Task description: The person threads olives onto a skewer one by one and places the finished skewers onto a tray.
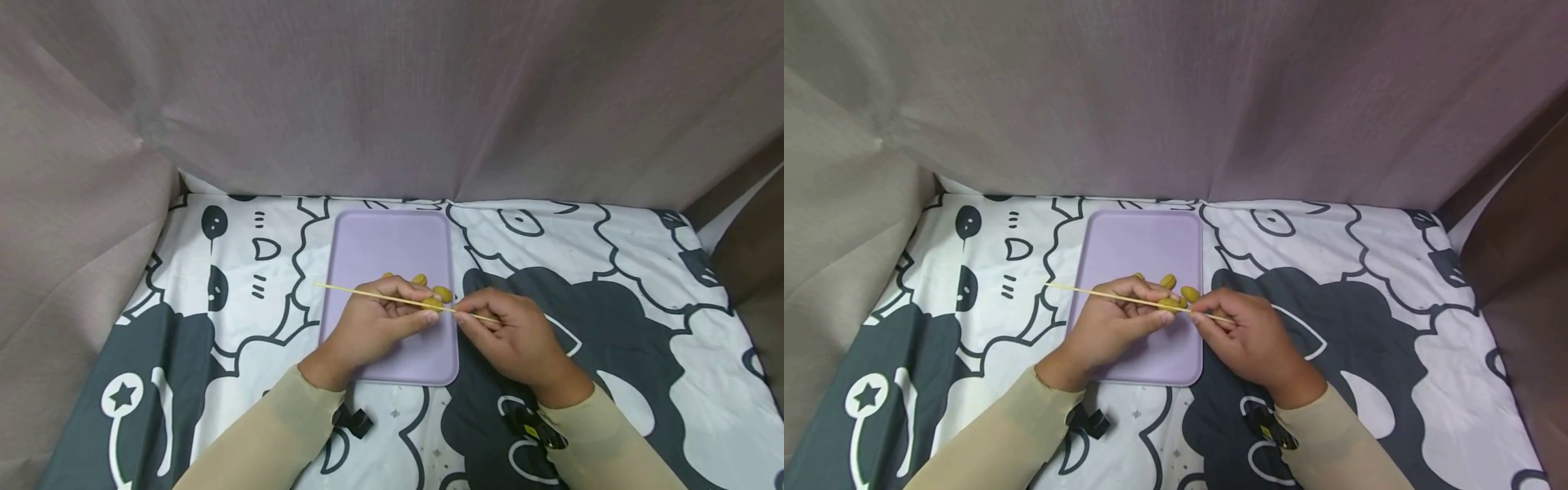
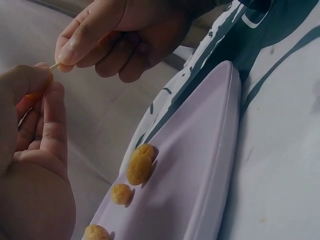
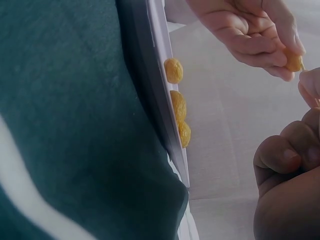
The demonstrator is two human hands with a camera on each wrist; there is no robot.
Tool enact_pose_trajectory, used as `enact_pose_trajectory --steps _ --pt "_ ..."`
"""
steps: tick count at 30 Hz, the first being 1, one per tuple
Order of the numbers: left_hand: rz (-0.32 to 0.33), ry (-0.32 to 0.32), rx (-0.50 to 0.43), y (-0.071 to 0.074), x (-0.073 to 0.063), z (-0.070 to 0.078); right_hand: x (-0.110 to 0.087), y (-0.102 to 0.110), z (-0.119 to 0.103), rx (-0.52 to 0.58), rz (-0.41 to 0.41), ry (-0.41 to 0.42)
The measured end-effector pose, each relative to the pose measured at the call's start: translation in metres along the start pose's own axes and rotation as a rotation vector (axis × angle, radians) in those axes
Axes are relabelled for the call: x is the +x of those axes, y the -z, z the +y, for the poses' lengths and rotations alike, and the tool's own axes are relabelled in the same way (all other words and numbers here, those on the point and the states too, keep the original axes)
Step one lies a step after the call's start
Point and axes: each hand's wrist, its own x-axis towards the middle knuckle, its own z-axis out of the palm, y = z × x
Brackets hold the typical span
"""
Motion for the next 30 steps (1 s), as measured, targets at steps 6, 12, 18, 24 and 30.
enact_pose_trajectory --steps 6,12,18,24,30 --pt "-0.008 0.012 0.009 -0.0022 -0.0005 0.0 -0.0002 0.0002 -0.0004 0.017 -0.007 0.002" --pt "-0.022 0.01 0.033 -0.0037 0.0001 -0.0011 -0.0008 0.0011 -0.001 0.026 -0.015 -0.006" --pt "-0.026 0.004 0.049 -0.0055 0.0001 -0.0013 -0.0009 0.0013 -0.0008 0.031 -0.024 -0.011" --pt "-0.028 0.002 0.081 -0.0065 -0.0003 -0.0013 -0.0009 0.0007 0.0006 0.013 -0.03 -0.005" --pt "-0.022 0.005 0.092 -0.0075 -0.0015 -0.003 -0.0008 0.0 0.0011 0.008 -0.038 -0.009"
